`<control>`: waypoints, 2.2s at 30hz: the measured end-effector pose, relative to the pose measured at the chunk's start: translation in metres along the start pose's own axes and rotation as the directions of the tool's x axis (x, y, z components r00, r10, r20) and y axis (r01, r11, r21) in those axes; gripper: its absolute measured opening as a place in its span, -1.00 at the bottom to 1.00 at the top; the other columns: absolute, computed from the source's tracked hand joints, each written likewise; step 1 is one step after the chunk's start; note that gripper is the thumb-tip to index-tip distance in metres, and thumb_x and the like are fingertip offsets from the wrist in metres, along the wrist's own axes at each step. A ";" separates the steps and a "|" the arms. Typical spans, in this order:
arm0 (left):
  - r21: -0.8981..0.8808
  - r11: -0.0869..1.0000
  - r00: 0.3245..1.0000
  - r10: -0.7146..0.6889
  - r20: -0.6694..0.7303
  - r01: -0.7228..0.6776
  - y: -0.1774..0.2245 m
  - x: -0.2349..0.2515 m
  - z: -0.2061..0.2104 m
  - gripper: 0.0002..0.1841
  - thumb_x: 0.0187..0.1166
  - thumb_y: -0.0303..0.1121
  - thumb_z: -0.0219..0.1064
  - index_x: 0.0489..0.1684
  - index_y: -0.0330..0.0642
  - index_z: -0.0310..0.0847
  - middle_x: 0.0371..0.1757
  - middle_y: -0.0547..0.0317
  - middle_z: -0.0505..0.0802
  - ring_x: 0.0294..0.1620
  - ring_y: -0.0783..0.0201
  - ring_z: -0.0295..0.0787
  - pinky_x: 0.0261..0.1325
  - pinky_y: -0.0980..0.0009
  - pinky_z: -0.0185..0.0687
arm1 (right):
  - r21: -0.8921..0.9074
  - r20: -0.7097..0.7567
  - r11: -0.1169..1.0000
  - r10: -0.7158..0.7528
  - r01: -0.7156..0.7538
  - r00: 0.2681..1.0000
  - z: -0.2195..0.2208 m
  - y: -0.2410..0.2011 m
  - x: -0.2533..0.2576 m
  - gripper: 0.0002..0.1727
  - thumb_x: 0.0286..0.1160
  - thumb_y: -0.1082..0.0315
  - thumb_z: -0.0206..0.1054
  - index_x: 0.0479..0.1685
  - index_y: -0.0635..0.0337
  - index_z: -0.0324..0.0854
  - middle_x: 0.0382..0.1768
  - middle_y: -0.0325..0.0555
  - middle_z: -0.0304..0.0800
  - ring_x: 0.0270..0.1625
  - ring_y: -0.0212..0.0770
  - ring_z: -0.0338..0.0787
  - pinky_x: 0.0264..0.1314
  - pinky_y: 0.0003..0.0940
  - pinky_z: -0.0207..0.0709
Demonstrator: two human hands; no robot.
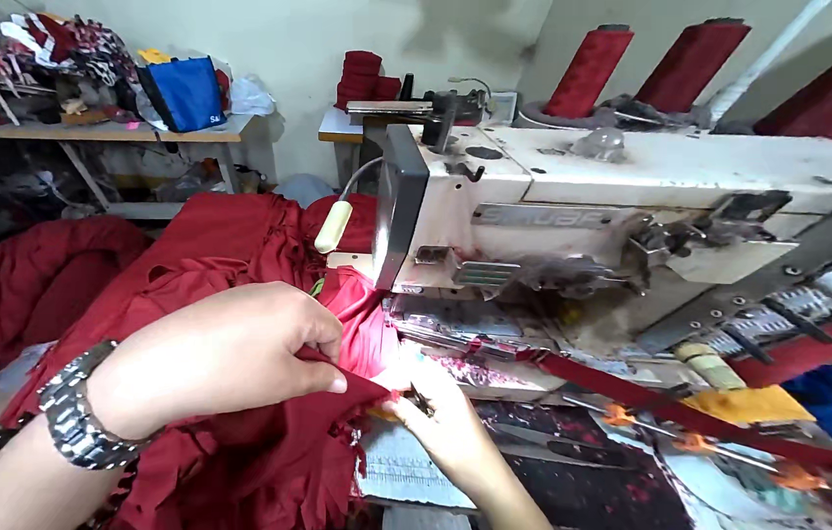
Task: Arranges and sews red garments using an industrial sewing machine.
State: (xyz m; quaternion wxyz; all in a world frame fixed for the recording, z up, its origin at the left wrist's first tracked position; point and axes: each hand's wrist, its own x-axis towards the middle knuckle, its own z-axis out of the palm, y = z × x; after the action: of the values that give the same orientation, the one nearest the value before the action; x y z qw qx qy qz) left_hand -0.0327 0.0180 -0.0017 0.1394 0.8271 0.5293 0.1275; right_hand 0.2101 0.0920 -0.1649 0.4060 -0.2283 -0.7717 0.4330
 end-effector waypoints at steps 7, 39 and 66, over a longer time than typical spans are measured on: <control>0.019 0.998 0.996 -0.063 0.057 0.062 0.004 0.008 0.007 -0.77 0.58 -0.02 0.38 -0.39 0.16 0.83 -0.43 0.56 0.74 -0.36 0.63 0.62 -0.32 0.53 0.52 | -0.013 0.013 1.000 -0.007 0.007 1.000 -0.001 -0.001 -0.001 -0.88 0.45 0.40 0.41 -0.17 0.16 0.83 -0.12 -0.31 0.88 -0.01 -0.63 0.78 0.13 -0.67 0.66; -0.042 0.990 0.982 0.131 -0.135 -0.138 -0.013 -0.003 0.003 -0.76 0.61 -0.05 0.27 -0.24 0.08 0.79 -0.27 0.53 0.78 -0.16 0.66 0.68 -0.11 0.58 0.62 | -0.151 0.062 0.988 -0.006 0.015 0.998 -0.008 -0.007 0.005 -0.84 0.45 0.37 0.38 -0.17 0.23 0.83 -0.14 -0.18 0.89 -0.04 -0.53 0.80 0.10 -0.59 0.65; 0.230 0.959 0.872 0.251 -0.421 -0.165 0.002 0.001 0.140 -0.82 0.64 -0.13 0.29 -0.27 0.10 0.76 -0.35 0.35 0.79 -0.24 0.28 0.73 0.13 0.23 0.56 | -0.404 0.031 0.854 -0.345 0.328 0.938 -0.003 0.006 -0.021 -0.88 0.56 0.36 0.35 -0.17 0.05 0.82 -0.05 -0.21 0.91 0.16 -0.43 0.82 0.28 -0.58 0.65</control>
State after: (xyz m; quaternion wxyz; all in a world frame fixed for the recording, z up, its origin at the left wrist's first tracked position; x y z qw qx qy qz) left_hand 0.0190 0.0046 -0.1310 -0.0782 0.8374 0.4643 0.2776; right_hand 0.2242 0.0816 -0.1782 0.4359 -0.1776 -0.8633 0.1823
